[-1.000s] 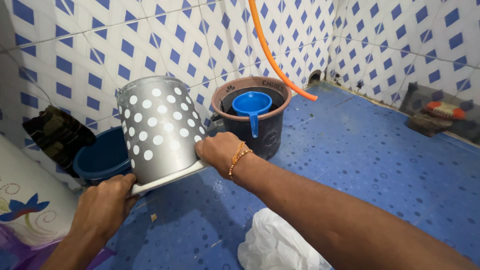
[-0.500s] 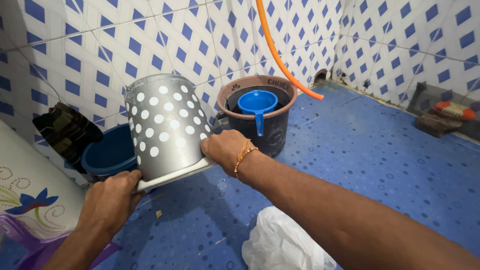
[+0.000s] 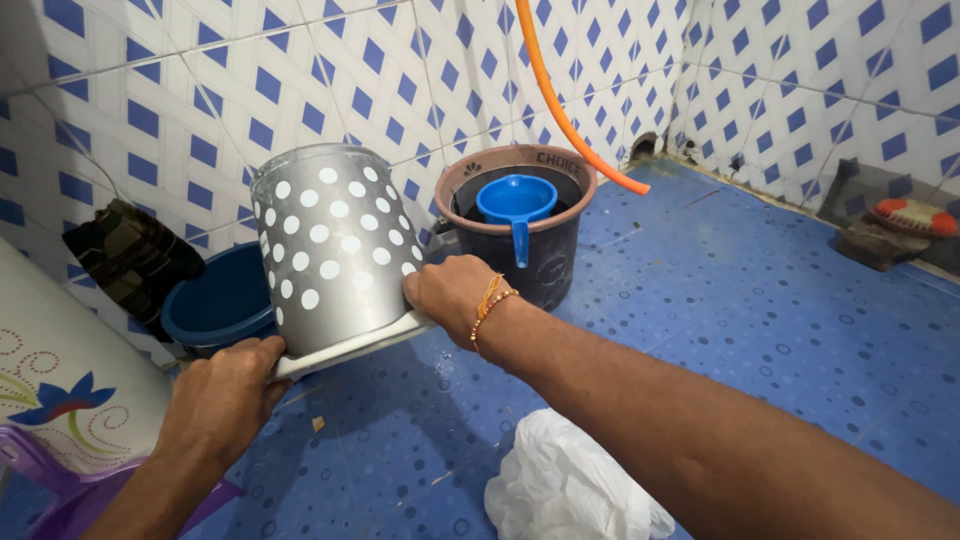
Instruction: The person cleans a bin by washing the interior by hand with water from a mug, then unfolds a plastic bag and lines the bin with it.
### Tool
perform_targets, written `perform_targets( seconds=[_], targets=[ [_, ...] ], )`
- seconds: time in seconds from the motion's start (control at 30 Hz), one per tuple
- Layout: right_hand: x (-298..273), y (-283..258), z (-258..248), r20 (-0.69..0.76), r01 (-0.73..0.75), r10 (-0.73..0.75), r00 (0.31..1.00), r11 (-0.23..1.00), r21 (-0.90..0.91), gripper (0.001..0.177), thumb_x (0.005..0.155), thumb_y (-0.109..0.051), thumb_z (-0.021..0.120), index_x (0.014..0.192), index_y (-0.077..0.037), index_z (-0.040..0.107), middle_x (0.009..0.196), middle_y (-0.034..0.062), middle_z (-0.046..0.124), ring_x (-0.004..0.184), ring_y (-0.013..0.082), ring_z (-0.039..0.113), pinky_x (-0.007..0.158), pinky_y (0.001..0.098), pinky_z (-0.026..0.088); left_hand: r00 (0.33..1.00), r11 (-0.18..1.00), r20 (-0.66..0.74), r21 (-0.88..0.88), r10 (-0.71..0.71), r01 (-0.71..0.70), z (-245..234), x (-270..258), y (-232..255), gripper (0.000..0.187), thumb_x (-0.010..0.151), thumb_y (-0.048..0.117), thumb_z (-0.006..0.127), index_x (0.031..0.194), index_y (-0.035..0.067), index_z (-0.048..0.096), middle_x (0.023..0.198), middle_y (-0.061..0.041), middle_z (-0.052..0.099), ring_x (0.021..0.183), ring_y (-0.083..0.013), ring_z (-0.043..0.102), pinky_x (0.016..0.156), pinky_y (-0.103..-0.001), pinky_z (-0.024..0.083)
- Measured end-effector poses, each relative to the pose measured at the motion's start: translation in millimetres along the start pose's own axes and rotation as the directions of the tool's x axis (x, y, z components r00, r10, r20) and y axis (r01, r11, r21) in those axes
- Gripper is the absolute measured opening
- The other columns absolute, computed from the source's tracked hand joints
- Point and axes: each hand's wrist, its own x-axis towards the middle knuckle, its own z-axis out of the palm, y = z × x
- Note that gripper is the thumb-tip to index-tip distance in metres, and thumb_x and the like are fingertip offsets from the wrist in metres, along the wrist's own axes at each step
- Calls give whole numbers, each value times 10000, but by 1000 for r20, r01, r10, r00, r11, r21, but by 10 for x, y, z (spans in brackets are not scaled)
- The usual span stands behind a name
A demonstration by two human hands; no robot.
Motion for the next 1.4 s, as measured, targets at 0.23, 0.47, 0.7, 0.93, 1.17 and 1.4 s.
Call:
perform_targets(
  seconds=[0.23, 0.47, 0.7, 0.93, 1.17, 1.4],
  targets=[
    [19, 98, 24, -67, 52, -48, 997, 997, 50, 250, 787, -29, 722, 1027, -75, 669, 947, 171, 737, 925, 388, 727, 772, 490, 585, 1000, 1000, -10, -17, 19, -20, -103, -44, 41, 320, 836, 219, 769, 1110, 103, 653, 1066, -84, 729, 932, -308, 752, 843, -447, 602],
    [61, 268, 138, -83, 14, 6, 997, 969, 245, 516, 738, -194, 797, 1148, -22, 536, 975, 223, 700, 931, 438, 691, 797, 516, 563, 987, 958, -88, -267, -134, 106, -26, 46, 20, 268, 915, 220, 656, 1073, 15, 591, 1008, -204, 712, 885, -367, 776, 841, -469, 624],
    [232, 219, 538, 38, -130, 126, 991, 898, 419, 424, 802, -164, 735, 1170, -50, 558, 1080, 236, 693, 1027, 450, 677, 889, 506, 558, 984, 936, -168, -351, -56, -6, 443, 164, -139, 534, 861, 149, 621, 1369, 79, 470, 1132, -241, 663, 1027, -471, 662, 849, -563, 528],
    [247, -101, 929, 54, -17, -10, 999, 879, 476, 521, 758, -42, 721, 1255, -30, 565, 1226, 275, 594, 1086, 445, 636, 915, 475, 542, 972, 929, 140, -297, -187, 222, 1125, 370, -421, 379, 934, 213, 634, 1305, 160, 570, 1145, -211, 737, 1129, -416, 689, 981, -524, 529],
    [404, -591, 922, 490, 323, -427, 760, 902, 285, 414, 651, -166, 817, 1036, -48, 720, 1039, 186, 765, 1057, 357, 725, 919, 415, 573, 986, 981, -85, -148, -143, 129, 1028, 336, -343, 575, 850, 315, 696, 1353, 64, 571, 1181, -275, 655, 1043, -436, 664, 880, -497, 550],
    [184, -490, 978, 552, 246, -270, 789, 962, 118, 276, 786, -270, 811, 1057, -220, 784, 1085, 34, 779, 1108, 267, 714, 954, 515, 526, 680, 893, 633, -444, 370, -74, 574, 105, 234, 432, 901, 468, 619, 1048, 91, 771, 1024, -143, 799, 987, -292, 773, 886, -411, 576]
  ],
)
